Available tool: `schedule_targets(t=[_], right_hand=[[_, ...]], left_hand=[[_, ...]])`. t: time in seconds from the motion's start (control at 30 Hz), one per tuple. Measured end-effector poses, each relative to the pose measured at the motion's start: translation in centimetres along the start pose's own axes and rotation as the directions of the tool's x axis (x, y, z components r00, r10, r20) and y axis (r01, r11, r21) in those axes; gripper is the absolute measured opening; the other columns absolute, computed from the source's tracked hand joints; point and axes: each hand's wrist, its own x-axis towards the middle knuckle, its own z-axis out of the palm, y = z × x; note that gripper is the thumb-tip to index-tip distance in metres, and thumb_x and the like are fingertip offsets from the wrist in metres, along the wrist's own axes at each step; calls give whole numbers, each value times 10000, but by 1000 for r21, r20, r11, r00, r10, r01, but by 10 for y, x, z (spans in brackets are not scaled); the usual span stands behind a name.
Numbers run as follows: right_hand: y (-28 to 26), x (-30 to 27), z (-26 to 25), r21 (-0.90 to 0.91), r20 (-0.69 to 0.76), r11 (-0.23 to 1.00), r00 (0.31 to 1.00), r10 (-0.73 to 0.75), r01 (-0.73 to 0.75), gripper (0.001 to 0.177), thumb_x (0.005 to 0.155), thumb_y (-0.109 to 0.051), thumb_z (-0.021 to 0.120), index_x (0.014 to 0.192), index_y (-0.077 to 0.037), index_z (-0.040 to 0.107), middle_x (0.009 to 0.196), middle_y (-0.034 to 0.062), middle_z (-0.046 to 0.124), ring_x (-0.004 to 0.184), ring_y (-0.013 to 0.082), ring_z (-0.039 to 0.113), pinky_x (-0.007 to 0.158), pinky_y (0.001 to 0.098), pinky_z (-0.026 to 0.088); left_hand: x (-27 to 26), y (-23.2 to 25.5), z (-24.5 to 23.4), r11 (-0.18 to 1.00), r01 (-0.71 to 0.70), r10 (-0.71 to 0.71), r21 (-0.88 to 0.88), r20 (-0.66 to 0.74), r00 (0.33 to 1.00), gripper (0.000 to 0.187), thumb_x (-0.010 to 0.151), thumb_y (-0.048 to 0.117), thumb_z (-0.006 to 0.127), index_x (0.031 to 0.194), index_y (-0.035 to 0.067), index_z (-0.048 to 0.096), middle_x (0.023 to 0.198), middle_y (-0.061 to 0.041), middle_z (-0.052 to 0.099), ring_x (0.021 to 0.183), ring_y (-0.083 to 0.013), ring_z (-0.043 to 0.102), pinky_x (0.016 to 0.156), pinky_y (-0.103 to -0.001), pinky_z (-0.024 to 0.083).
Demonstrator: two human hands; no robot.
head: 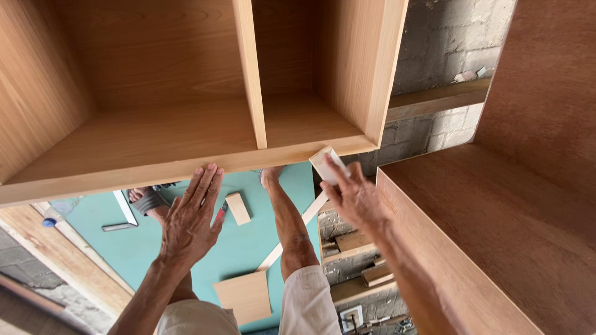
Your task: The person sands the edges and corners of a wooden shelf unit using a sanding block, then handles small pieces of wood and a cloth.
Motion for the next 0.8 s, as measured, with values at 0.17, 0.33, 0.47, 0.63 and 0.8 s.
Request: schedule_targets(t=[0.17, 0.33, 0.47, 0.63, 0.8], right_hand=[[64, 10, -6, -118, -85, 992, 995, 42, -52, 589, 989, -492, 571, 1558, -371, 476, 1021, 151, 567, 786, 473, 690, 630, 588, 603], [-63, -1, 63, -161, -128, 984, 988, -91, 70, 564, 1012, -481, 524, 1553, -337, 460, 1112, 99, 572, 864, 331, 676, 612, 466, 636], [-85, 2, 16, -199, -80, 978, 993, -83, 65, 512, 1064, -411, 463, 1569, -330, 444, 1032, 87, 506, 789, 212, 637, 547, 378, 637], [-110, 2, 72, -221, -262, 966, 945, -194, 137, 483, 1013, -298, 575, 1484, -201, 538, 1158, 232, 529, 913, 401, 656, 624, 477, 577], [-165, 2, 76, 1, -53, 996, 994, -93, 93, 548, 1035, -433, 548, 1551, -266, 462, 1052, 183, 570, 794, 379, 742, 552, 485, 648]], left_hand=[[2, -3, -7, 999, -8, 9, -51, 14, 1000, 1062, 768, 249, 784, 1656, 236, 203, 1743, 98, 132, 1589, -162, 115, 1037, -578, 517], [-8, -3, -11, 999, -19, 20, -27, 21, 1000, 1044, 761, 269, 782, 1641, 236, 221, 1732, 81, 160, 1589, -159, 136, 1038, -579, 521], [-13, -32, -14, 999, 38, -39, -10, -95, 995, 989, 786, 269, 775, 1636, 209, 272, 1720, 59, 210, 1580, -160, 180, 1036, -579, 520], [-30, -67, -2, 994, 106, -102, 14, -164, 981, 970, 788, 211, 770, 1634, 209, 295, 1720, 61, 227, 1573, -165, 208, 1034, -576, 526], [-40, -89, -1, 992, 126, -128, -22, -227, 966, 964, 781, 224, 783, 1627, 224, 322, 1710, 77, 256, 1558, -168, 246, 1014, -574, 539]])
